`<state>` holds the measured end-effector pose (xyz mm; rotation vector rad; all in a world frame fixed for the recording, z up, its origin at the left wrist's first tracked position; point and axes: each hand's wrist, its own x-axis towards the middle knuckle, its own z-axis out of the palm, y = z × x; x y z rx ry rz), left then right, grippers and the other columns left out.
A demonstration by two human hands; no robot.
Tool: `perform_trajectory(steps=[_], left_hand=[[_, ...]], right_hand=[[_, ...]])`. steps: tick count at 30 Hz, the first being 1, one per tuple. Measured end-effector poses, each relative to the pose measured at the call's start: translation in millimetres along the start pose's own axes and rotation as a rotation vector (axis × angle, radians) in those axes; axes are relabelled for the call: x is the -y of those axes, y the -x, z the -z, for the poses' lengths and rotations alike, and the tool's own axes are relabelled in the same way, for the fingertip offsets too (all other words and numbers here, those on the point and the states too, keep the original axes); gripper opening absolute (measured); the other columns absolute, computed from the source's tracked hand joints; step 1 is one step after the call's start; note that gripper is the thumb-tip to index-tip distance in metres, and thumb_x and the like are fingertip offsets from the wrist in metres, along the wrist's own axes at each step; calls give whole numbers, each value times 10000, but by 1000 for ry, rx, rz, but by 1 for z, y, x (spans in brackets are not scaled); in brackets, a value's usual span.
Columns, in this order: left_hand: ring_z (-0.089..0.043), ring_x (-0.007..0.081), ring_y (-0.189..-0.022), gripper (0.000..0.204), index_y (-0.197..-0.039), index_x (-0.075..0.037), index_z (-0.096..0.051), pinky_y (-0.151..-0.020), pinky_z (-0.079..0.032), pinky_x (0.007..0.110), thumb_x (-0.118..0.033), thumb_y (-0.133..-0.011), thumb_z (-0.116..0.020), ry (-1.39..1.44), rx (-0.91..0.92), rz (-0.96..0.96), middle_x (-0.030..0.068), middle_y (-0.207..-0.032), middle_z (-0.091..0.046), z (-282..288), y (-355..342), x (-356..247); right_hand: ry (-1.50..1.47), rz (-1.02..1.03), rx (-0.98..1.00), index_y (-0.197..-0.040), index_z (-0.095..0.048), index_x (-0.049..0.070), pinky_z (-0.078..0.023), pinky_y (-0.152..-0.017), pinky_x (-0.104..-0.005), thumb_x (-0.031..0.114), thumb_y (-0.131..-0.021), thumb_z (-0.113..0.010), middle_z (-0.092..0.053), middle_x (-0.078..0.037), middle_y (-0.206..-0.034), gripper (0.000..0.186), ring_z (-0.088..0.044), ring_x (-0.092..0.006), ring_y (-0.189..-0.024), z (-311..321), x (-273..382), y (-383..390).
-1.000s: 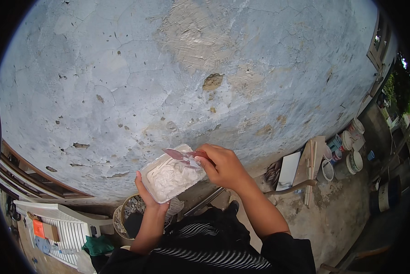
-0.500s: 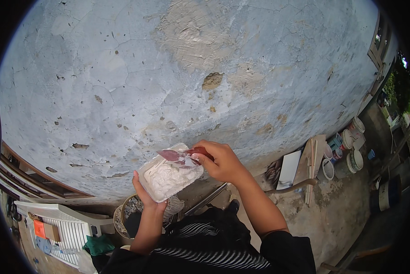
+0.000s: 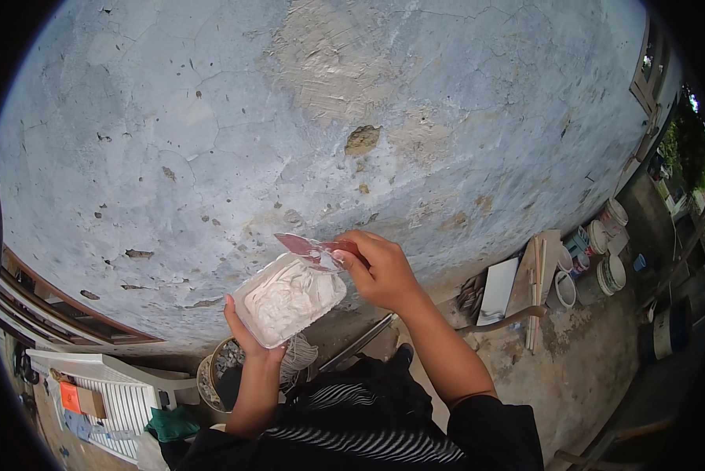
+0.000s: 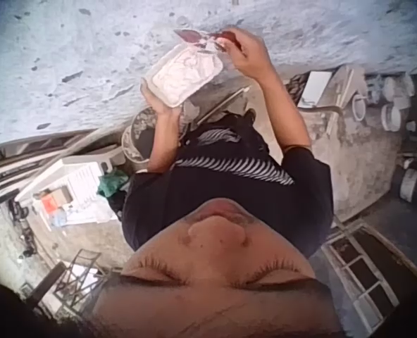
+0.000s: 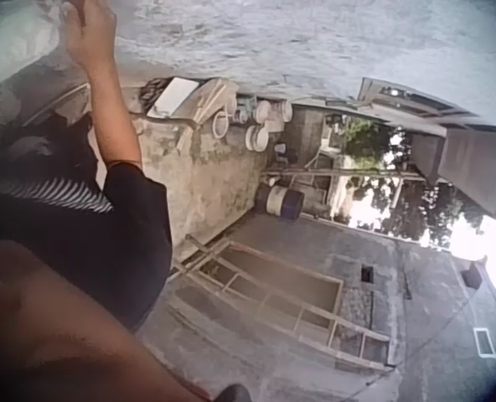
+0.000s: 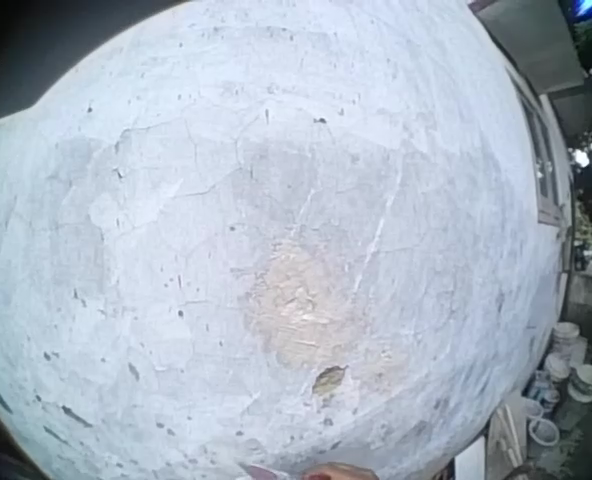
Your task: The recorder uses a putty knife to apply plaster compound to a damaged exterior wall.
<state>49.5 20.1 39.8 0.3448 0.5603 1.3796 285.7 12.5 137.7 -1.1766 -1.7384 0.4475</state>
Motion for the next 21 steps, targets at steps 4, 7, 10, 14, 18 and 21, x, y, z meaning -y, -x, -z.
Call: perform_trajectory(steps=[4,7,10,14,18,21], left_hand=[[-621,356,-1260,864,-1468,11,-497,-1075,-500,477,-699,-985,-408,2,14,14,197,-1411,-605,6,-1,2],[-621,356,-1260,869,-1469,12,-496,-1078,-497,478,-702,-982,-412,-8,8,13,197,-1413,-605,6,-1,2],[-621,357,-1260,871,-1469,13,-495,-1080,-494,477,-702,-979,-419,-16,9,21,194,-1414,-605,6,2,4],[-620,362,-1260,865,-1464,18,-500,-1081,-493,478,-694,-979,-426,0,-16,15,196,-1414,-605,6,1,4],[-615,364,-1267,867,-1462,23,-500,-1082,-493,478,-693,-979,-426,-13,-6,3,200,-1418,-600,9,-1,2],[-612,364,-1273,872,-1463,26,-495,-1079,-496,479,-696,-978,-428,-9,-26,-7,203,-1422,-596,8,4,1]], right_hand=[[51,29,45,-1056,-684,-1,-514,-676,-328,50,-936,-688,-692,-129,-855,131,-650,-244,-714,0,2,5],[-68,-43,121,-1059,-682,-1,-516,-679,-337,53,-935,-685,-690,-138,-858,136,-655,-266,-722,2,6,4],[12,-18,107,-1063,-675,14,-518,-685,-379,101,-949,-686,-691,-158,-867,143,-664,-325,-751,2,-2,3],[142,100,-37,-1086,-681,11,-516,-676,-351,90,-962,-674,-701,-153,-840,147,-660,-290,-701,-3,-11,4],[69,-53,123,-1091,-683,19,-516,-675,-352,106,-970,-674,-692,-147,-835,149,-649,-307,-705,-6,0,8],[-78,-57,60,-1092,-682,32,-512,-670,-351,139,-972,-681,-685,-153,-833,160,-647,-308,-707,-5,2,8]])
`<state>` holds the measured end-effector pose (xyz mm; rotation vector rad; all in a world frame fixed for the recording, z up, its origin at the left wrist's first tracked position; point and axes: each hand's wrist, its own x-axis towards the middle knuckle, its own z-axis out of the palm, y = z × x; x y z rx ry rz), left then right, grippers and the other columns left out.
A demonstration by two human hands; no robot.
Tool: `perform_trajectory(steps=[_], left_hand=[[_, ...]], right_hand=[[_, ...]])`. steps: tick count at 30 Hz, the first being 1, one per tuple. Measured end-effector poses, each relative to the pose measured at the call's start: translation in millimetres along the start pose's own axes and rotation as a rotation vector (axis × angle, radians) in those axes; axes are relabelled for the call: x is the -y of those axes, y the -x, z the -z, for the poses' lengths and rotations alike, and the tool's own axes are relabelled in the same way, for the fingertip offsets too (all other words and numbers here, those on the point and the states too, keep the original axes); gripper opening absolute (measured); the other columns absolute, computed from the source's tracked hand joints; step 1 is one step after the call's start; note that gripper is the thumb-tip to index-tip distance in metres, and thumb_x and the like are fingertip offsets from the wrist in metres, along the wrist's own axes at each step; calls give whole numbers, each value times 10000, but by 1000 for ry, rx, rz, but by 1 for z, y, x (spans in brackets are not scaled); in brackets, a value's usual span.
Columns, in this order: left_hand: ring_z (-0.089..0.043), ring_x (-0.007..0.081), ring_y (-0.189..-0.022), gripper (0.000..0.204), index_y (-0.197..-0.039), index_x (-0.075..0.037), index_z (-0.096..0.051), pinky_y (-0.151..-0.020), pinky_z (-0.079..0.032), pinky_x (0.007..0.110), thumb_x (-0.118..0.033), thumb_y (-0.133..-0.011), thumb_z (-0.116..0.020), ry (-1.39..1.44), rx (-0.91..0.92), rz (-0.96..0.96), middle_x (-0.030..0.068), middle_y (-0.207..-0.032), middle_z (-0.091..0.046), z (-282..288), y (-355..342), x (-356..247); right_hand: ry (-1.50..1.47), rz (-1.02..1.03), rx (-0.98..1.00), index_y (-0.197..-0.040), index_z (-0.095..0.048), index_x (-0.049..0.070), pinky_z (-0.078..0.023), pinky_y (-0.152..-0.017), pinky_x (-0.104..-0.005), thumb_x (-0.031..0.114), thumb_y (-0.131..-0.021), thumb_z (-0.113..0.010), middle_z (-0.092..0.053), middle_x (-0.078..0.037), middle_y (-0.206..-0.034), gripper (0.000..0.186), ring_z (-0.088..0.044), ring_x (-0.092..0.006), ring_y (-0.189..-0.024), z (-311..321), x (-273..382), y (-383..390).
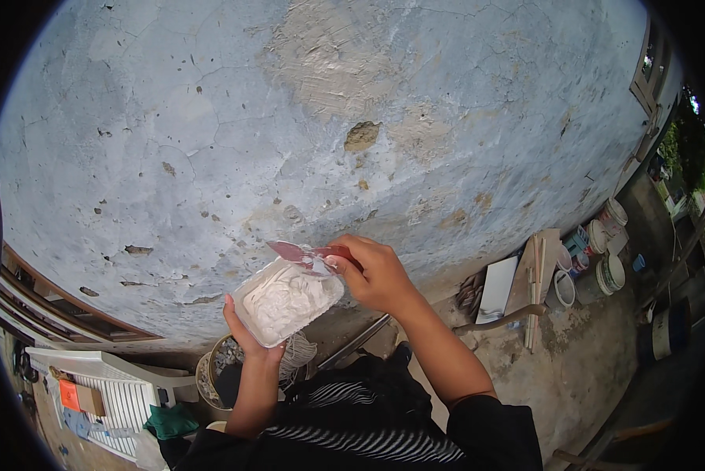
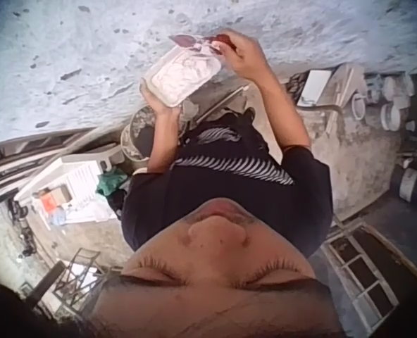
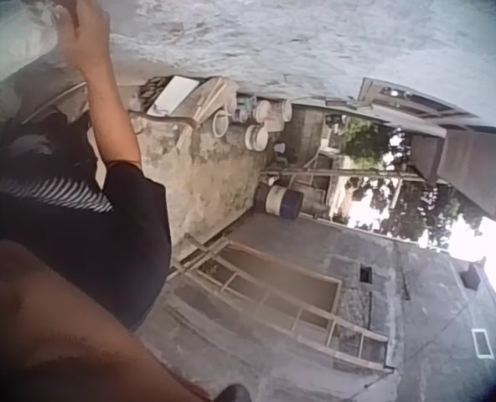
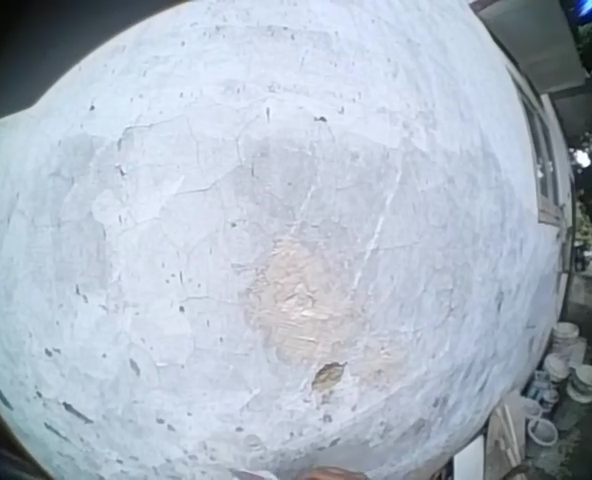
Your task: The recorder uses a putty knife to apply plaster compound to a damaged exterior wall.
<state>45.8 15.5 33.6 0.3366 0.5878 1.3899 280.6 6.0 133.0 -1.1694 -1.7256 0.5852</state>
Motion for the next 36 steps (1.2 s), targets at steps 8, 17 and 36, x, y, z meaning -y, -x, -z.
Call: perform_trajectory(steps=[8,17,36], left_hand=[[-611,361,-1273,870,-1462,34,-487,-1076,-499,476,-692,-988,-413,8,1,-31,207,-1421,-593,-3,3,-1],[-603,356,-1284,872,-1459,36,-496,-1090,-485,469,-693,-985,-423,-7,22,-71,204,-1429,-591,-10,4,-5],[-604,351,-1282,859,-1460,36,-494,-1098,-472,451,-679,-988,-427,-24,5,-59,207,-1425,-592,-11,-1,3]], right_hand=[[86,9,-32,-1029,-651,11,-502,-638,-365,119,-965,-678,-677,-167,-793,128,-645,-300,-660,0,2,-4],[70,-85,-141,-1016,-624,-9,-469,-605,-301,128,-998,-673,-669,-123,-742,147,-564,-121,-634,3,-3,4],[-818,-551,-226,-1157,-664,18,-565,-744,-269,111,-1043,-614,-728,-32,-1027,156,-686,-96,-867,-22,-39,21]])
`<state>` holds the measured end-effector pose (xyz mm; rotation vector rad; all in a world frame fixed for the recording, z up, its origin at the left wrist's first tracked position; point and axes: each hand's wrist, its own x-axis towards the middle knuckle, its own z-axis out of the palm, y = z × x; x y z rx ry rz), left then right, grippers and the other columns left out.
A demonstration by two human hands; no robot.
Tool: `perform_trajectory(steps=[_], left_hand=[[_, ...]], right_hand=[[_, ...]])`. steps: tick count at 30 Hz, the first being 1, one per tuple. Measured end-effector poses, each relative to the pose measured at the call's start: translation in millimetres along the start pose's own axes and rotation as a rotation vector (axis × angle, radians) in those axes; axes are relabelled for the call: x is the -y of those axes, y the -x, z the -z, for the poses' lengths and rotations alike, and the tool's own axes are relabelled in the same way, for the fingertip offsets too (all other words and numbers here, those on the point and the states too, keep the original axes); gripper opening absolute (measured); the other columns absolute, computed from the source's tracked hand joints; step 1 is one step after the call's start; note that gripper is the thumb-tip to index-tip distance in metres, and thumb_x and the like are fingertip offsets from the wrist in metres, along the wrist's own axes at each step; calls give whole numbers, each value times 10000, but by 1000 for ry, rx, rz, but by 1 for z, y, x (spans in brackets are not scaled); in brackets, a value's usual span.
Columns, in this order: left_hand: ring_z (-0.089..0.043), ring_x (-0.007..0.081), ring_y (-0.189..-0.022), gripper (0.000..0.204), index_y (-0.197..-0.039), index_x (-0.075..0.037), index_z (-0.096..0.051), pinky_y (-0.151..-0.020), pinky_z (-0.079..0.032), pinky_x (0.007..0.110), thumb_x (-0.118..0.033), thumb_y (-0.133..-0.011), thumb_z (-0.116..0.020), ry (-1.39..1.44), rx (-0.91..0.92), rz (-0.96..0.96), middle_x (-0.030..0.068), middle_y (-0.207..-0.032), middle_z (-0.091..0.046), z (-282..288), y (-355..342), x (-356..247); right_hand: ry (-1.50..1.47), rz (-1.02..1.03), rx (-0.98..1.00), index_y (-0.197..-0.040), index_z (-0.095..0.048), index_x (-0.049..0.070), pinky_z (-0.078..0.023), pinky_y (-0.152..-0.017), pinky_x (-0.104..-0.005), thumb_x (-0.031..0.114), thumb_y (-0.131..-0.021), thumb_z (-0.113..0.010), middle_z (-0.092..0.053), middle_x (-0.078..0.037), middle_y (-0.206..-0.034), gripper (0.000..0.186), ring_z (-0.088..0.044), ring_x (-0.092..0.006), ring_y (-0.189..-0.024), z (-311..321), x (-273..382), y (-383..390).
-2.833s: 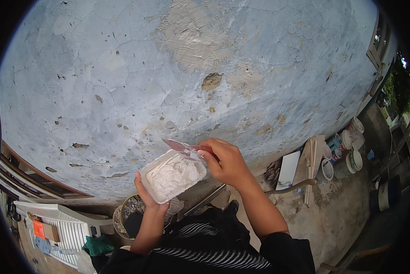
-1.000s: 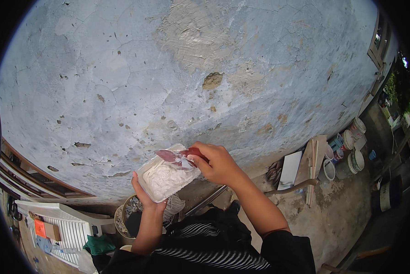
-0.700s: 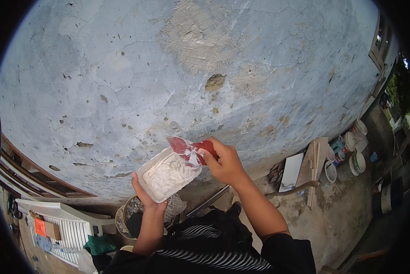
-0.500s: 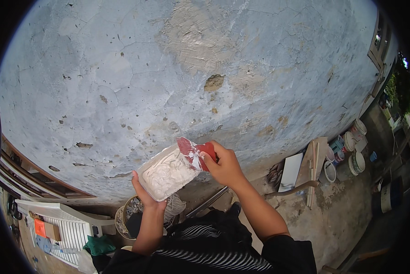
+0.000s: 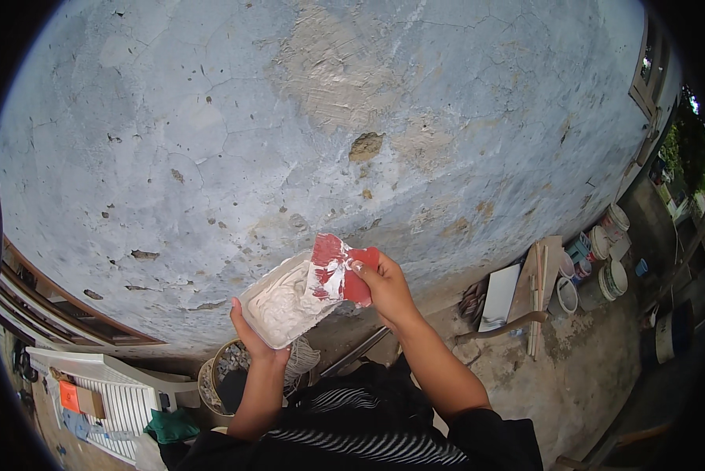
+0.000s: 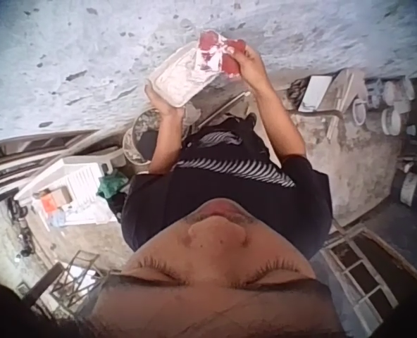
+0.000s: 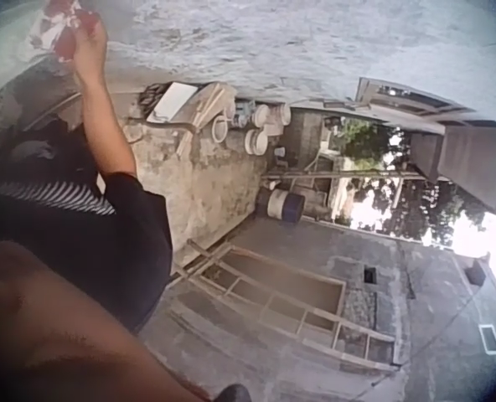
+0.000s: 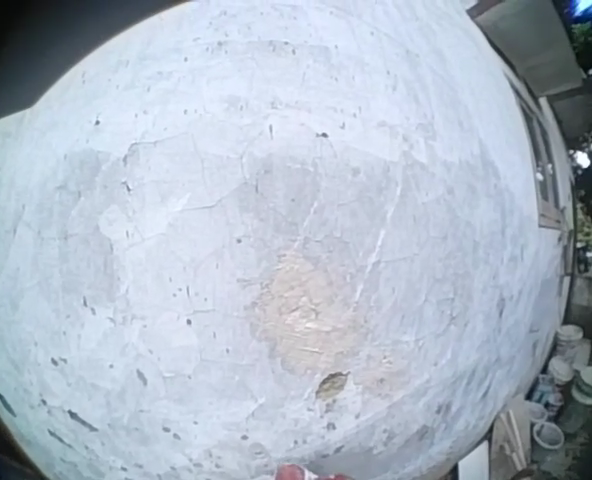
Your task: The recorder uses a putty knife to apply plaster compound to a damaged exterior wall.
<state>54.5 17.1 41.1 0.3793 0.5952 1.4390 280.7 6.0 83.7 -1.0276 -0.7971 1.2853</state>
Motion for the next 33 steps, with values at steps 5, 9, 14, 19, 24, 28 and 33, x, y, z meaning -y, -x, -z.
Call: perform_trajectory(steps=[5,9,14,19,24,28,33], left_hand=[[-607,355,-1278,865,-1462,28,-494,-1089,-482,461,-689,-982,-426,10,-3,18,204,-1424,-594,6,-2,1],[-612,360,-1270,869,-1465,22,-494,-1078,-493,467,-695,-979,-424,20,-15,33,204,-1417,-598,7,-2,-3],[-625,355,-1248,860,-1450,21,-506,-1068,-502,466,-692,-974,-446,-6,1,84,206,-1398,-611,-2,1,-8],[-630,342,-1239,826,-1427,26,-524,-1066,-499,454,-670,-988,-447,4,-17,68,198,-1376,-625,2,-4,-4],[-638,328,-1226,783,-1409,23,-538,-1061,-498,440,-641,-1006,-440,25,-26,111,184,-1356,-639,9,-4,2],[-645,326,-1213,762,-1410,12,-540,-1058,-500,440,-629,-1009,-446,18,-48,182,179,-1346,-646,6,-2,9],[-666,332,-1181,822,-1402,6,-556,-1036,-524,458,-688,-977,-440,-28,-80,197,174,-1334,-658,9,-5,19]], right_hand=[[-67,164,-5,-1181,-642,23,-561,-768,-259,118,-1049,-612,-727,-41,-1039,165,-682,-84,-883,3,-4,-7],[106,255,79,-1179,-628,31,-545,-782,-254,148,-1062,-618,-727,-33,-1040,166,-676,-82,-899,13,-4,-3],[148,271,172,-1172,-629,35,-540,-770,-252,178,-1064,-631,-721,-19,-1028,179,-663,-71,-897,24,-15,-6],[187,166,211,-1175,-632,36,-538,-770,-246,192,-1059,-644,-712,-8,-1006,194,-649,-56,-888,17,-17,6],[195,99,168,-1179,-636,47,-540,-642,-253,183,-1060,-633,-708,-6,-992,181,-654,-65,-814,22,-30,8],[233,49,183,-1178,-641,53,-526,-563,-257,179,-1063,-621,-711,-10,-974,172,-656,-73,-758,25,-39,5],[91,-154,39,-1170,-642,17,-574,-846,-296,55,-1041,-603,-718,-46,-1082,141,-684,-111,-948,17,-35,6]])
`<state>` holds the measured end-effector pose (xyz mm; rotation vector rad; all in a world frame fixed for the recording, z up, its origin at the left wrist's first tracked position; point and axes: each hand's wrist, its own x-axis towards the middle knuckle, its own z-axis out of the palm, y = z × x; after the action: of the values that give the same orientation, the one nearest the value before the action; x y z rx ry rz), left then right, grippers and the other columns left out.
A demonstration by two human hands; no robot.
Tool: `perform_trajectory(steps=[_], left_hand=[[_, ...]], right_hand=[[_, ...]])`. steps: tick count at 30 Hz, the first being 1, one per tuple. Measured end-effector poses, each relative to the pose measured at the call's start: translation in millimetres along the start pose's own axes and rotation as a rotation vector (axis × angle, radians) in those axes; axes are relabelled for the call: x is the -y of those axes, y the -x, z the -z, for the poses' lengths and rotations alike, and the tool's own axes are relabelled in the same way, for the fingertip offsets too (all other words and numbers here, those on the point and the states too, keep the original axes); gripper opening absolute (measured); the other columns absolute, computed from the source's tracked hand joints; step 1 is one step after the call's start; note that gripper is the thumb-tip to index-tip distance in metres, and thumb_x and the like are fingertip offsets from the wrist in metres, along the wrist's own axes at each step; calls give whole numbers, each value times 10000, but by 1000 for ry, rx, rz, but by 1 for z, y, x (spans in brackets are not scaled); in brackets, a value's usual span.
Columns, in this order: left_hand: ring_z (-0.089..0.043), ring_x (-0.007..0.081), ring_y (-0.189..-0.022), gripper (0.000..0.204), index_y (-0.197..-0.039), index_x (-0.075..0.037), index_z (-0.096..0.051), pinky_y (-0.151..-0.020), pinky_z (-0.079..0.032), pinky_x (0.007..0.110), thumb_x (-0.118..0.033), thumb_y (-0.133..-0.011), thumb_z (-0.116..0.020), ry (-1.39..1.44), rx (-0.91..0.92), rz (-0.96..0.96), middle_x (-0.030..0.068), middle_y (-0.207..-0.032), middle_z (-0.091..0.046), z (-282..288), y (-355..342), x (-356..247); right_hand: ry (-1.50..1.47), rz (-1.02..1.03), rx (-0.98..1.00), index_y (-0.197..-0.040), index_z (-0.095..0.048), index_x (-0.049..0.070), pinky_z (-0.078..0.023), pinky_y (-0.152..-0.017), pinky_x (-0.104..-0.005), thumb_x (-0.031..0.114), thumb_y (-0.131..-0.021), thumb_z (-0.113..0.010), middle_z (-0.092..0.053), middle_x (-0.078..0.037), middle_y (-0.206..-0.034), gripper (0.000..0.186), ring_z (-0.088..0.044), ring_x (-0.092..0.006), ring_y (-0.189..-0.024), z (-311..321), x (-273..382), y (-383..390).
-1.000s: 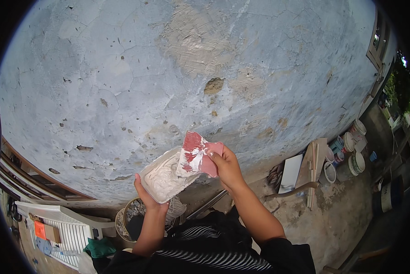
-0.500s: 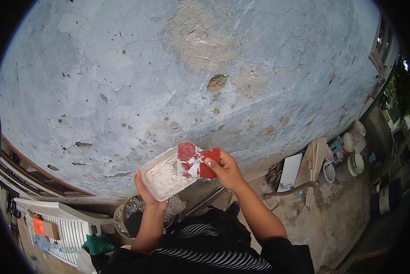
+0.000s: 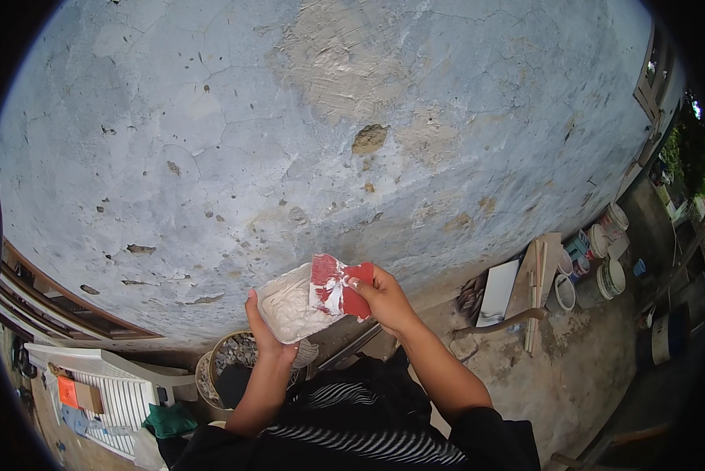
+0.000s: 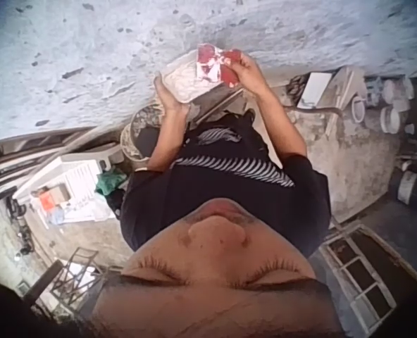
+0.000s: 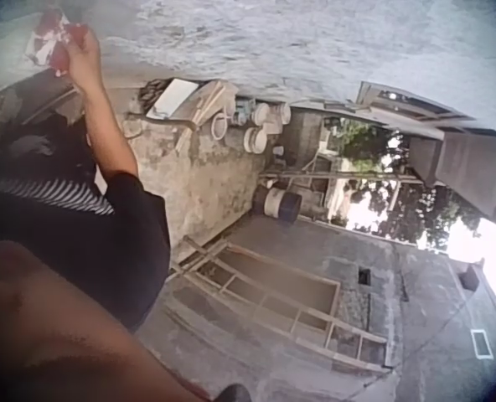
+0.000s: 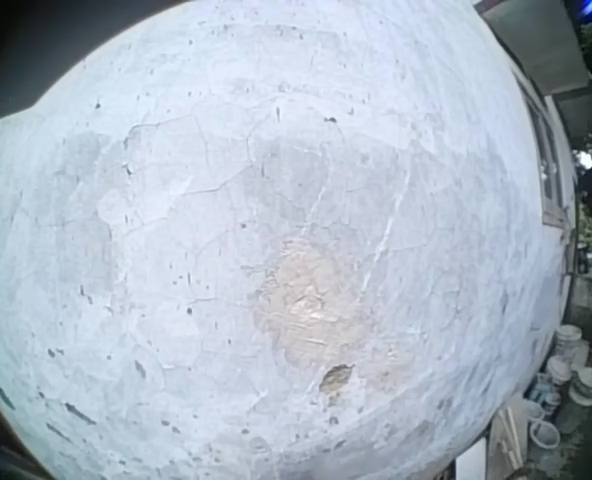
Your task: The recorder uses a putty knife to apply plaster compound to a damaged exterior wall.
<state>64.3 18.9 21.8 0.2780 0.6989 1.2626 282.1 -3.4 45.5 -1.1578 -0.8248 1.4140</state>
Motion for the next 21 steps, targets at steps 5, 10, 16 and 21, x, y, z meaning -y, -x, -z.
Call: perform_trajectory(steps=[5,10,16,21], left_hand=[[-647,369,-1211,845,-1443,7,-513,-1019,-537,499,-693,-979,-425,-8,-2,0,186,-1382,-625,5,-4,2],[-612,402,-1257,866,-1485,-18,-475,-989,-506,593,-710,-970,-395,25,68,48,197,-1426,-592,17,-8,4],[-557,495,-1320,972,-1566,-75,-402,-894,-493,774,-792,-915,-327,36,110,110,202,-1524,-522,12,-5,1],[-533,517,-1341,972,-1581,-94,-384,-920,-481,774,-794,-909,-332,33,110,149,215,-1548,-494,-9,11,-12]], right_hand=[[-152,-42,-56,-1180,-641,14,-593,-832,-312,80,-1038,-605,-723,-75,-1082,160,-709,-151,-950,1,2,1],[-287,-38,-53,-1201,-637,28,-565,-573,-316,128,-1038,-610,-735,-92,-1036,193,-728,-178,-830,0,21,11],[-394,93,-70,-1227,-627,18,-591,-656,-332,134,-1032,-615,-727,-112,-1106,227,-736,-210,-920,0,22,25],[-560,135,-92,-1258,-624,34,-597,-672,-343,126,-1022,-631,-726,-99,-1132,253,-732,-207,-946,11,40,40]])
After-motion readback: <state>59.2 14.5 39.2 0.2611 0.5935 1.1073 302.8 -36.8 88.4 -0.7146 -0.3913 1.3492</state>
